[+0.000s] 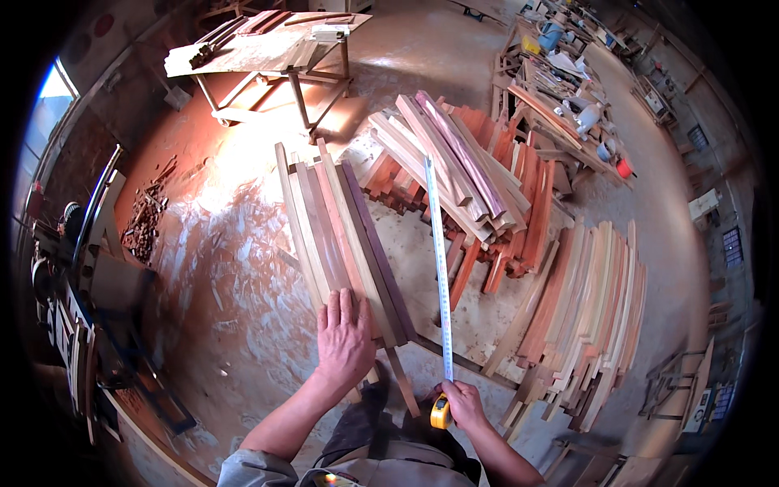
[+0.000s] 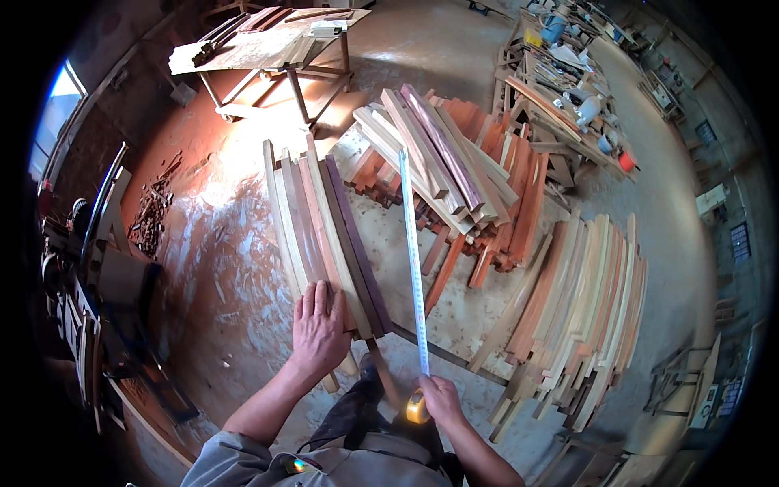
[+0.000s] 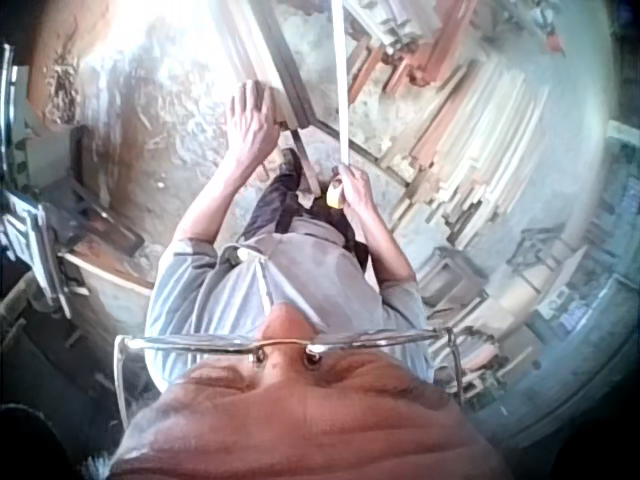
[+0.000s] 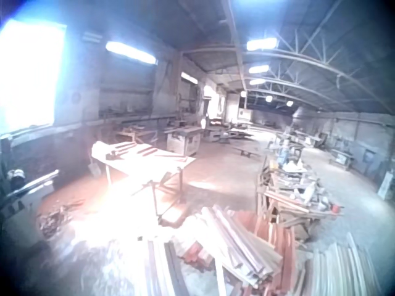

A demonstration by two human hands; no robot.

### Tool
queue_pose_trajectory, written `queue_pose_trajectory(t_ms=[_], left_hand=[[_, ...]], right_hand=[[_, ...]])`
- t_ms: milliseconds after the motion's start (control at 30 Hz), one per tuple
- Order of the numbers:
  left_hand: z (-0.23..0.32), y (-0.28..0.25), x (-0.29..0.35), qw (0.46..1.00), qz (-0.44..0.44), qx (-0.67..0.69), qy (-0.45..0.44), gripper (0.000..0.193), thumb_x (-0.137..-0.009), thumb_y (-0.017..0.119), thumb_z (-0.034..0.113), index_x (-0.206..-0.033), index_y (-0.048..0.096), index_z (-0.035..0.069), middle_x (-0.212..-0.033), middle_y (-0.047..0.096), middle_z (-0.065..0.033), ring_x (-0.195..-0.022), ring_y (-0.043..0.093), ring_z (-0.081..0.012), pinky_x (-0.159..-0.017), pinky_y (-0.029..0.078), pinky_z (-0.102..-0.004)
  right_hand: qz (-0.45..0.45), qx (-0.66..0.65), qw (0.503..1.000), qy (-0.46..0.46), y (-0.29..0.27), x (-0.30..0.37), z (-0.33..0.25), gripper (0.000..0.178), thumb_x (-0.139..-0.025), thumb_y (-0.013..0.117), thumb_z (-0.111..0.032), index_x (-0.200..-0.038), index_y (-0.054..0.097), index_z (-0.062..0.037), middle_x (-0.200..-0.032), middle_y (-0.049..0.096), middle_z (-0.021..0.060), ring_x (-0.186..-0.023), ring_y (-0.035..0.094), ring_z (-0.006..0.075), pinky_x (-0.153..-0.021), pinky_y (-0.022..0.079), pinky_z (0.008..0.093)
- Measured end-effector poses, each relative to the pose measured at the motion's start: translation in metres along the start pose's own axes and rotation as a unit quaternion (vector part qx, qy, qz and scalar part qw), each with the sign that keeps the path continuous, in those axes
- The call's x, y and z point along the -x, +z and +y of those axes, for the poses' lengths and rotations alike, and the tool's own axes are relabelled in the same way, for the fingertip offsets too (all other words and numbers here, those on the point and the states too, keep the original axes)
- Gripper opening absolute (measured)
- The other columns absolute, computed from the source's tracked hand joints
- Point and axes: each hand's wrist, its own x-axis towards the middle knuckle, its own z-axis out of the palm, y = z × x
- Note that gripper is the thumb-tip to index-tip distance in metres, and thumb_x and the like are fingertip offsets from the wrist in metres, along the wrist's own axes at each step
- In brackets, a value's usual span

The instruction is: The person sorts and measures wooden planks in a workshop. They pick up planks, measure them with a tape measure, and stack them on a workbench.

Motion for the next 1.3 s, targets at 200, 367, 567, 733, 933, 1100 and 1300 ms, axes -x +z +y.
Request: queue_pose_trajectory(t_ms=[200,367,567,733,933,1100,1300], left_hand=[[0.004,-0.007,-0.005,0.999,-0.019,-0.036,0.013,0.064,-0.077,0.063,0.012,-0.135,0.043,-0.008,-0.138,0.042,-0.0311,-0.131,0.040,-0.0467,-0.107,0.035,-0.0533],[0.012,0.000,-0.006,0.999,-0.011,-0.050,0.007,0.065,-0.074,0.062,0.009,-0.134,0.044,-0.007,-0.140,0.041,-0.0297,-0.132,0.039,-0.0450,-0.108,0.032,-0.0518],[0.026,-0.007,-0.005,0.998,-0.055,-0.036,-0.016,0.070,-0.074,0.065,0.008,-0.138,0.041,-0.007,-0.144,0.039,-0.0285,-0.136,0.035,-0.0440,-0.111,0.032,-0.0493],[0.018,-0.005,0.004,0.999,-0.036,-0.020,-0.004,0.074,-0.073,0.073,0.011,-0.138,0.044,-0.005,-0.145,0.039,-0.0278,-0.136,0.036,-0.0423,-0.112,0.031,-0.0476],[0.031,-0.031,0.022,0.998,-0.010,-0.060,-0.022,0.069,-0.081,0.067,0.012,-0.141,0.039,-0.005,-0.148,0.035,-0.0278,-0.136,0.034,-0.0440,-0.113,0.029,-0.0481],[0.067,-0.050,0.043,0.996,0.008,-0.071,0.044,0.063,-0.092,0.061,0.040,-0.136,0.049,-0.003,-0.140,0.043,-0.0308,-0.124,0.045,-0.0489,-0.103,0.040,-0.0524],[0.143,-0.013,0.045,0.983,-0.034,0.173,0.055,0.062,-0.078,0.069,0.004,-0.134,0.047,-0.005,-0.139,0.045,-0.0255,-0.127,0.046,-0.0418,-0.108,0.038,-0.0459]], right_hand=[[0.021,0.084,0.996,0.025,-0.014,0.001,0.027,0.028,-0.097,0.055,-0.024,-0.086,0.068,-0.0019,-0.073,0.063,0.0025,-0.068,0.057,0.0107,-0.065,0.045,0.0283],[0.042,0.090,0.994,-0.048,-0.018,0.006,0.010,0.033,-0.097,0.053,-0.029,-0.088,0.066,-0.0008,-0.077,0.065,0.0059,-0.074,0.059,0.0142,-0.070,0.046,0.0308],[0.073,0.124,0.990,-0.004,-0.044,-0.048,-0.008,0.050,-0.096,0.052,-0.046,-0.093,0.065,0.0020,-0.083,0.066,0.0178,-0.082,0.063,0.0270,-0.073,0.048,0.0388],[0.169,0.264,0.946,-0.080,-0.065,-0.105,-0.052,0.055,-0.094,0.054,-0.047,-0.108,0.054,0.0058,-0.099,0.065,0.0274,-0.093,0.064,0.0419,-0.081,0.050,0.0468],[0.165,0.344,0.917,-0.116,-0.082,-0.121,-0.066,0.050,-0.088,0.064,-0.037,-0.116,0.051,0.0025,-0.110,0.062,0.0248,-0.104,0.061,0.0399,-0.086,0.051,0.0471],[0.253,0.387,0.835,-0.297,-0.083,-0.090,-0.054,0.049,-0.084,0.070,-0.026,-0.120,0.050,0.0009,-0.116,0.057,0.0238,-0.107,0.058,0.0383,-0.085,0.050,0.0446],[0.207,0.188,0.896,-0.344,-0.117,-0.009,-0.032,0.047,-0.084,0.070,-0.020,-0.122,0.052,0.0017,-0.115,0.058,0.0204,-0.104,0.059,0.0374,-0.087,0.050,0.0422]])
